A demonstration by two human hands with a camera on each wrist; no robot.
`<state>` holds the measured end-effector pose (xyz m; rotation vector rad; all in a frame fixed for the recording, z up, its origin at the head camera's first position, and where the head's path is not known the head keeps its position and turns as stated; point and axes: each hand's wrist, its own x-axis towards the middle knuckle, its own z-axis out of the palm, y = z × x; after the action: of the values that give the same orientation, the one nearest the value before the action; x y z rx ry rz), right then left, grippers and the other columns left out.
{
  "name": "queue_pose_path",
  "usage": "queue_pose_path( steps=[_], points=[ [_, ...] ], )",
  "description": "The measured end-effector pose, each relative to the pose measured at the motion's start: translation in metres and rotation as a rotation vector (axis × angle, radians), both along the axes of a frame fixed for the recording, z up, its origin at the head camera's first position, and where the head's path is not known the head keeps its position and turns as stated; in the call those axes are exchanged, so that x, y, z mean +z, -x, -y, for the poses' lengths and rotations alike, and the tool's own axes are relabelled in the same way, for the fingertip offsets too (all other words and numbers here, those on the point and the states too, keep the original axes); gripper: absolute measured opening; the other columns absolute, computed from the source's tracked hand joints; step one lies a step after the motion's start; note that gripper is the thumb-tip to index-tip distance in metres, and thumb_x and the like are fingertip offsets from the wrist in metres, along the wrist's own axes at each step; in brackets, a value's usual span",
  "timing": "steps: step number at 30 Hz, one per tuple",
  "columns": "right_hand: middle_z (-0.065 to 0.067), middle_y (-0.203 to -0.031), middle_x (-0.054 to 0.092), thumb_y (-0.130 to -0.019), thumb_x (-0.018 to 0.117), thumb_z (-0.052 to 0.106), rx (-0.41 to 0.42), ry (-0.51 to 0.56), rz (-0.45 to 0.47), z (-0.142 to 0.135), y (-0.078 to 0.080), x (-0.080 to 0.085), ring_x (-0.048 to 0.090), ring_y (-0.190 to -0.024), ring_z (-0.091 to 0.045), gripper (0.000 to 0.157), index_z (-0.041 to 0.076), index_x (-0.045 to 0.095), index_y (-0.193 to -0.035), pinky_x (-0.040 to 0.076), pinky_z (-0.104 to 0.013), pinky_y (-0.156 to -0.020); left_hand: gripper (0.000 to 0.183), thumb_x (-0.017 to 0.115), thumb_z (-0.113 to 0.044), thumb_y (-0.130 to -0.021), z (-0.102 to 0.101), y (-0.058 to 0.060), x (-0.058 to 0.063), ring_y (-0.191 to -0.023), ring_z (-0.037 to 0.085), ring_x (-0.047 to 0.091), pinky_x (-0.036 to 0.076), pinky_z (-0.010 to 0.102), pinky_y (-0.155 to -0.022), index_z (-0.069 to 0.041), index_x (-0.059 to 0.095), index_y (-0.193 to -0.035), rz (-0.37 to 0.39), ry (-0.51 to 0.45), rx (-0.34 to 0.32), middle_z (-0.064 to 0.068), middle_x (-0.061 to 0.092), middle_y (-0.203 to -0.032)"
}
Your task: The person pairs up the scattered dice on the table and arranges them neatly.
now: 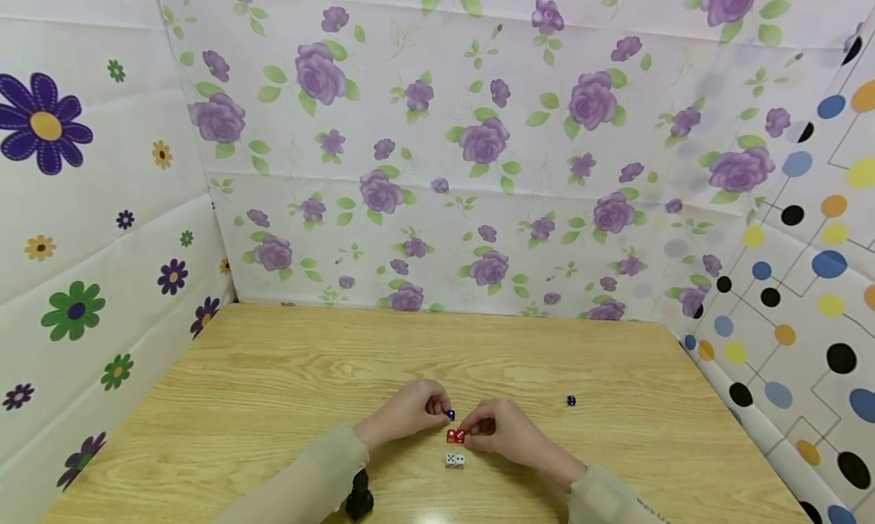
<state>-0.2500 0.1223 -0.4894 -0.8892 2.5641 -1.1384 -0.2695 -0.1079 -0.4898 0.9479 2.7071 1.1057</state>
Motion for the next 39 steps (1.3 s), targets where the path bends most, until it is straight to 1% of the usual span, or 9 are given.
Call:
queue_pose_path(
  steps=[11,14,17,19,21,26,30,34,39],
  points=[
    [0.009,-0.085,0.068,-0.085,0.078,0.020,0.023,0.002,0.007,-0.002,0.003,-0.003,0.057,-0.073,0.000,0.011,0.022,0.076,-0.096,0.049,-0.019,-0.065,0.008,0.076,-0.008,-0.085,0.000,0.001,-0.001,-0.067,-0.003,0.052,0.049,0.015,-0.064,-0.008,0.069,-0.089,0.003,0.003,-0.003,-0.003,0.065,-0.080],
    [0.009,-0.086,0.067,-0.086,0.077,0.023,0.052,-0.009,-0.002,-0.003,0.005,-0.004,0.056,-0.074,-0.001,0.012,0.024,0.075,-0.097,0.049,-0.019,-0.066,0.008,0.076,-0.007,-0.085,0.001,0.001,-0.001,-0.067,-0.003,0.052,0.049,0.016,-0.063,-0.008,0.069,-0.089,0.001,0.001,-0.006,-0.002,0.065,-0.079],
    [0.008,-0.092,0.067,-0.087,0.077,0.026,0.096,-0.021,-0.020,-0.008,0.008,-0.003,0.058,-0.079,-0.001,0.015,0.024,0.074,-0.102,0.050,-0.019,-0.070,0.008,0.076,-0.007,-0.085,0.001,0.001,-0.001,-0.066,-0.003,0.052,0.049,0.015,-0.063,-0.007,0.069,-0.089,0.003,-0.001,-0.008,-0.002,0.066,-0.079],
    [0.006,-0.097,0.068,-0.088,0.076,0.025,0.117,-0.023,-0.050,-0.013,0.012,-0.001,0.060,-0.084,-0.002,0.018,0.022,0.073,-0.105,0.052,-0.019,-0.074,0.008,0.076,-0.007,-0.085,0.001,0.001,-0.001,-0.066,-0.003,0.052,0.048,0.015,-0.063,-0.007,0.069,-0.089,-0.003,0.001,-0.008,-0.002,0.065,-0.079],
    [0.006,-0.099,0.068,-0.088,0.075,0.024,0.111,-0.037,-0.090,-0.021,0.016,0.002,0.060,-0.087,-0.003,0.020,0.020,0.072,-0.108,0.052,-0.020,-0.076,0.007,0.076,-0.008,-0.085,0.000,0.001,-0.001,-0.066,-0.004,0.051,0.048,0.015,-0.063,-0.008,0.069,-0.088,-0.012,0.007,-0.008,-0.003,0.065,-0.079],
    [0.010,-0.094,0.066,-0.089,0.074,0.023,0.013,-0.117,-0.221,-0.046,0.028,0.016,0.058,-0.085,-0.005,0.022,0.019,0.073,-0.110,0.051,-0.024,-0.076,0.007,0.076,-0.010,-0.086,0.000,0.000,0.000,-0.067,-0.003,0.051,0.048,0.015,-0.063,-0.009,0.069,-0.089,-0.006,0.019,0.001,-0.005,0.064,-0.079],
    [0.006,-0.095,0.068,-0.088,0.075,0.019,-0.034,-0.139,-0.320,-0.071,0.036,0.025,0.059,-0.087,-0.012,0.023,0.018,0.073,-0.111,0.052,-0.032,-0.077,0.007,0.076,-0.010,-0.087,-0.001,-0.001,0.000,-0.067,-0.003,0.050,0.048,0.015,-0.064,-0.010,0.069,-0.089,0.004,0.019,0.006,-0.005,0.063,-0.079],
    [0.002,-0.095,0.070,-0.086,0.077,0.016,-0.049,-0.140,-0.439,-0.097,0.041,0.027,0.060,-0.087,-0.017,0.024,0.018,0.073,-0.110,0.052,-0.038,-0.076,0.007,0.075,-0.010,-0.087,-0.001,-0.001,0.001,-0.067,-0.003,0.050,0.048,0.015,-0.064,-0.009,0.069,-0.089,0.007,0.022,0.011,-0.005,0.063,-0.079],
    [0.001,-0.095,0.071,-0.083,0.079,0.015,-0.064,-0.166,-0.529,-0.126,0.047,0.024,0.061,-0.086,-0.020,0.027,0.018,0.074,-0.109,0.050,-0.040,-0.074,0.007,0.076,-0.009,-0.086,0.000,-0.002,0.002,-0.067,-0.003,0.051,0.048,0.015,-0.064,-0.009,0.069,-0.089,0.002,0.019,0.004,-0.004,0.064,-0.080]
  ],
)
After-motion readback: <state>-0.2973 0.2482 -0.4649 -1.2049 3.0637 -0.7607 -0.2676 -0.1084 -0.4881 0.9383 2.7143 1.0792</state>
